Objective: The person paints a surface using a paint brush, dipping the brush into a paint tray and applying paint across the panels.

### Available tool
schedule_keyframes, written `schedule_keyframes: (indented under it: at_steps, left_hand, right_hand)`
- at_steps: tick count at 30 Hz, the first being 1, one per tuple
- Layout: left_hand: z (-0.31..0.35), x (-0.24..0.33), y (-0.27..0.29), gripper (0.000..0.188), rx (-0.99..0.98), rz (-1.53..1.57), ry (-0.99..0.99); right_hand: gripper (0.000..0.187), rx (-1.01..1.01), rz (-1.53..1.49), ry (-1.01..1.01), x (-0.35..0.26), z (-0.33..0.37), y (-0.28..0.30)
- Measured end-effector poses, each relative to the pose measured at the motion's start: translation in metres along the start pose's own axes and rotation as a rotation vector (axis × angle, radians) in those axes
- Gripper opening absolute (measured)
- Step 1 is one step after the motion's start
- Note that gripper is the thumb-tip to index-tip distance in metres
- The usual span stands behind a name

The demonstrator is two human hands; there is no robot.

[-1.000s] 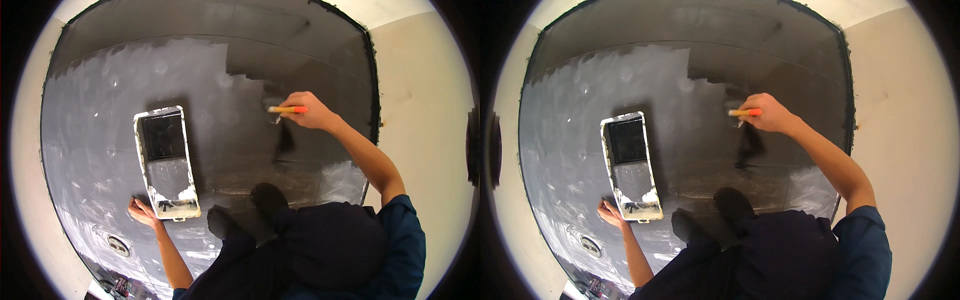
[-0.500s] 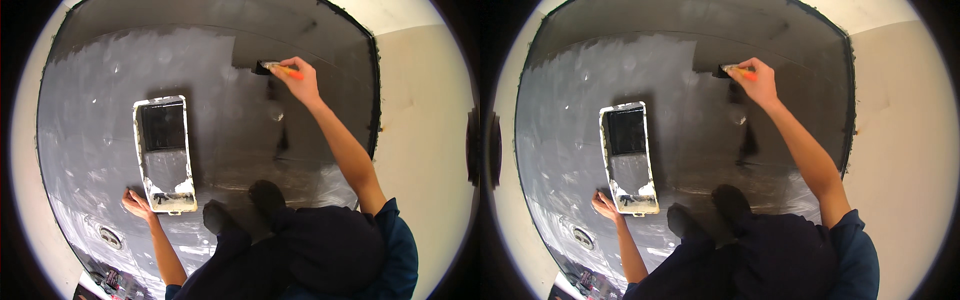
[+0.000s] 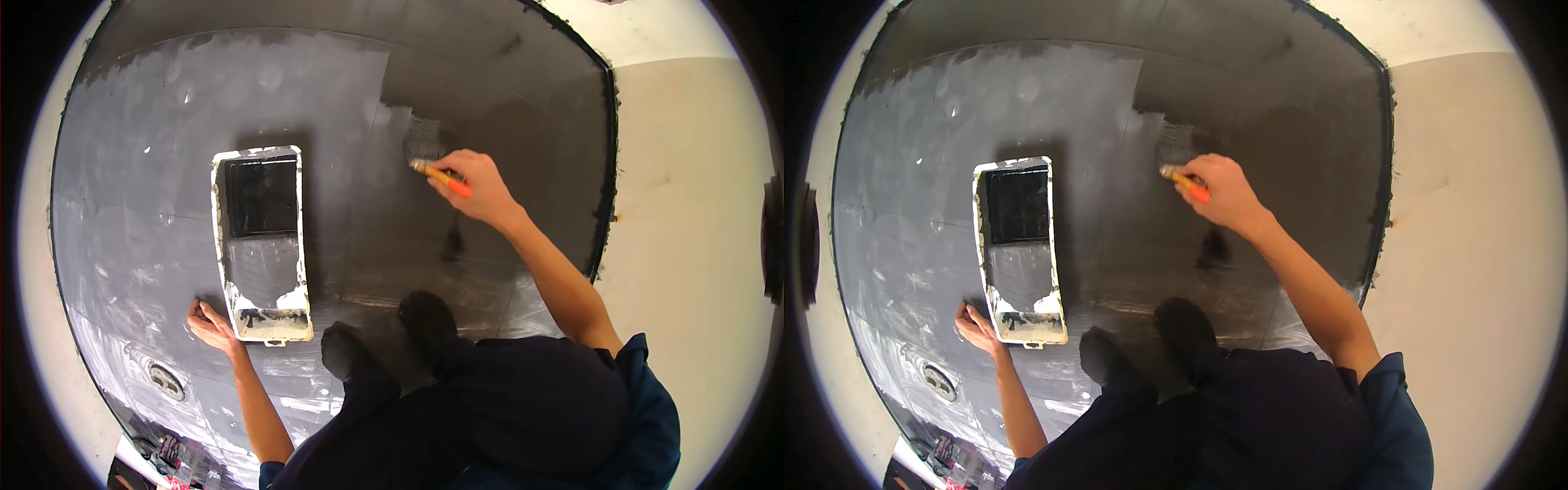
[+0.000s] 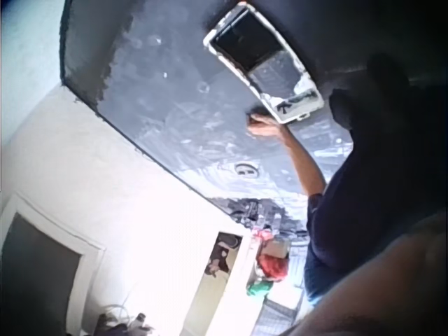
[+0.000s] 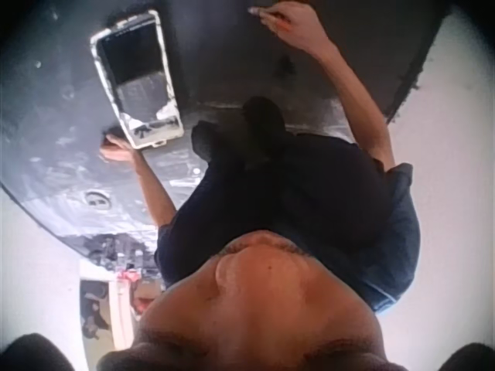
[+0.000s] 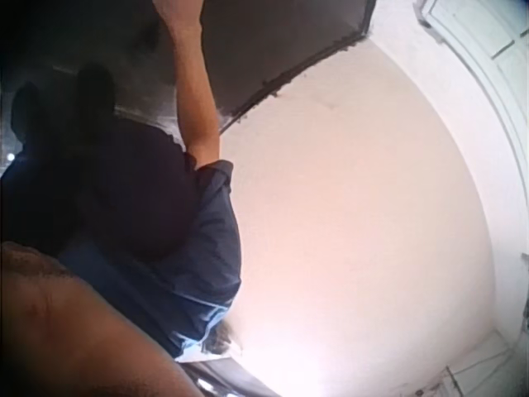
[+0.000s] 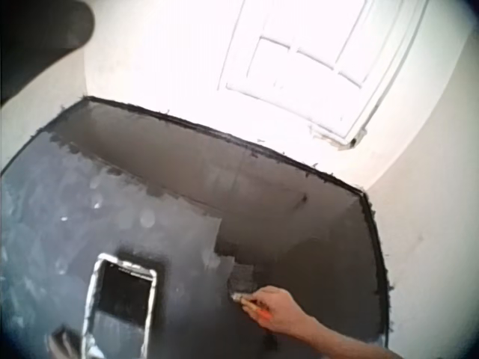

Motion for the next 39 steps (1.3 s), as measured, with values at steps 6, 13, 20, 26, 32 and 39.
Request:
schedule_keyframes:
  at_steps: [6,13,20,26,32,39]
  left_hand:
    - [-0.004,0.005,0.001,0.041,0.012,0.005,-0.013]
    - [-0.002,0.002,0.0,0.036,0.032,0.039,-0.065]
    - [-0.006,0.009,0.003,0.035,0.069,0.019,-0.097]
    - [-0.005,0.007,0.0,0.035,0.006,-0.002,-0.073]
    - [-0.005,0.011,-0.003,0.035,0.025,0.021,-0.084]
    - [-0.004,0.004,0.004,0.035,0.069,0.051,-0.098]
  right_hand:
    - [0.021,0.01,-0.248,-0.153,0.0,-0.025,0.04]
    - [0.022,0.028,0.007,0.056,0.032,-0.07,0.025]
    - [0.022,-0.2,-0.091,-0.044,0.018,0.001,0.01]
    - [0.016,-0.201,-0.365,-0.203,0.017,-0.01,0.044]
    - [0.015,0.13,-0.172,-0.034,0.037,-0.066,0.045]
    - [0.021,-0.128,-0.054,0.016,0.015,0.015,0.003]
Point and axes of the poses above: each hand's wrist, its own z-axis away from the middle knuckle, its own y-axis out of the back of the hand, x = y × z, the point moved 6 cm from there along -z, towards the middle knuckle, and after that the axes turned 15 degrees about -y, right-handed, at the moved point
